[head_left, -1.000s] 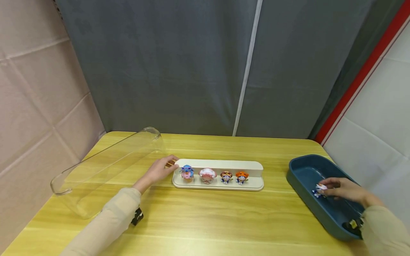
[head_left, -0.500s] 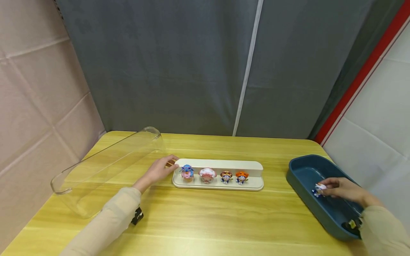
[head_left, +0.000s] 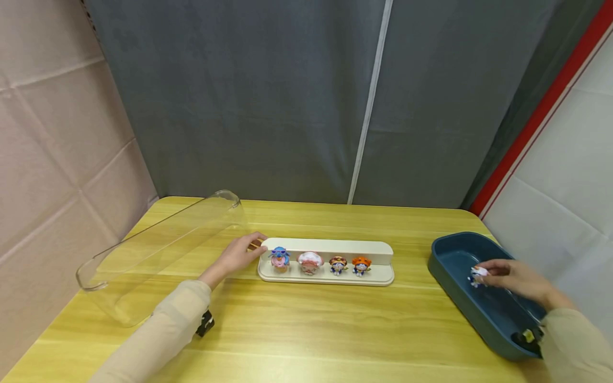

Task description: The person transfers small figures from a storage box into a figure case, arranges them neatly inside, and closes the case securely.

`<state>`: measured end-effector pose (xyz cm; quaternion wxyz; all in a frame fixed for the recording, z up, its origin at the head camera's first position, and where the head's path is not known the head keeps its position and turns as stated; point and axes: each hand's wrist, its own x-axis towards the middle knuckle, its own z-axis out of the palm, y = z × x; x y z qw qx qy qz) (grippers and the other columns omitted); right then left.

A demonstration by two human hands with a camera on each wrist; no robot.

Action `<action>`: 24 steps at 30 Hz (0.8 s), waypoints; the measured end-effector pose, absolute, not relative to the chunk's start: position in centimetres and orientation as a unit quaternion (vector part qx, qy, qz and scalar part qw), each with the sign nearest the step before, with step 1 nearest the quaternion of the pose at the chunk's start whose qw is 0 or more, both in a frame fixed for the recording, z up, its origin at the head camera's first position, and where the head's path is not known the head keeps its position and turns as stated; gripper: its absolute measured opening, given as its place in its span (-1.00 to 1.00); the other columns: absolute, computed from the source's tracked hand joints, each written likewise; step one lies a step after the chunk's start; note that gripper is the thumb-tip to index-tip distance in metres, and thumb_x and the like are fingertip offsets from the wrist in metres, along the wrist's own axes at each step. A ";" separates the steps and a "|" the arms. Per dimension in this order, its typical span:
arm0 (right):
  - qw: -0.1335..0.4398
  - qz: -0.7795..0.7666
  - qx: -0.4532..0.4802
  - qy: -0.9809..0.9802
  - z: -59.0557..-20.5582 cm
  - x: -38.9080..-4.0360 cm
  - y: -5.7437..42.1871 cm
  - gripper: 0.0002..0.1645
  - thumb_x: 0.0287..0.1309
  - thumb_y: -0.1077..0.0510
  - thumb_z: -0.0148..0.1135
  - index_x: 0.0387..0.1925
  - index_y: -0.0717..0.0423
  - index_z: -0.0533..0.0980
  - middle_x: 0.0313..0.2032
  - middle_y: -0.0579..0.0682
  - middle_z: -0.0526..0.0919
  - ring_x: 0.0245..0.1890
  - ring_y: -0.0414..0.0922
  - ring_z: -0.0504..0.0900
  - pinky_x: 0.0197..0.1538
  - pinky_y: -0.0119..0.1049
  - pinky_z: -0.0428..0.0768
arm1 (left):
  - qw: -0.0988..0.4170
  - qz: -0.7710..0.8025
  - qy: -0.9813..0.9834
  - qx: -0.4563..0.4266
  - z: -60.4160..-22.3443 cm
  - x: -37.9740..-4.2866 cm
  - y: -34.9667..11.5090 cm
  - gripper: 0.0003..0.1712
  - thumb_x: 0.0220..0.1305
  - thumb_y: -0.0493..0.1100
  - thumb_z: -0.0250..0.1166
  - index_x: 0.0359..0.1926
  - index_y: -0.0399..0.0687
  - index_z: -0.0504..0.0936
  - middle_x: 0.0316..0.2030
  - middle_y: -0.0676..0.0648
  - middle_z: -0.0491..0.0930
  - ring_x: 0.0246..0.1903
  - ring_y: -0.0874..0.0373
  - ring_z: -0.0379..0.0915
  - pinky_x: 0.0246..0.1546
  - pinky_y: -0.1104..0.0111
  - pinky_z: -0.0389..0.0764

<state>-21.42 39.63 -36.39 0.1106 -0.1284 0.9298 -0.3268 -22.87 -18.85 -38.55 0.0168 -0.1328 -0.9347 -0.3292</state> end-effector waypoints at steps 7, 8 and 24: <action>0.074 -0.307 -0.136 0.939 -35.7 -21.3 39.4 -0.50 0.12 0.10 0.14 -0.03 0.43 0.38 -0.29 0.03 0.54 -0.41 -0.33 0.47 -0.38 -0.40 0.50 | 0.015 -0.329 -0.936 -0.126 -38.6 -22.8 -18.9 -0.70 0.22 -0.12 0.12 -0.04 -0.13 0.48 -0.20 -0.14 0.53 -0.20 -0.03 0.44 -0.16 0.14 0.45; 0.071 -0.304 -0.135 0.940 -35.5 -21.3 39.3 -0.49 0.12 0.09 0.14 -0.03 0.41 0.39 -0.29 0.03 0.55 -0.40 -0.33 0.47 -0.37 -0.40 0.50 | 0.015 -0.329 -0.936 -0.127 -38.6 -22.8 -18.9 -0.70 0.23 -0.12 0.12 -0.04 -0.13 0.48 -0.20 -0.15 0.53 -0.19 -0.03 0.44 -0.16 0.14 0.45; 0.017 -0.280 -0.155 0.947 -32.5 -20.8 37.4 -0.51 0.09 0.07 0.18 -0.01 0.31 0.42 -0.30 0.01 0.56 -0.41 -0.31 0.51 -0.40 -0.43 0.49 | 0.015 -0.330 -0.935 -0.131 -38.6 -22.9 -18.9 -0.69 0.23 -0.12 0.12 -0.03 -0.14 0.47 -0.20 -0.14 0.52 -0.19 -0.03 0.44 -0.16 0.13 0.44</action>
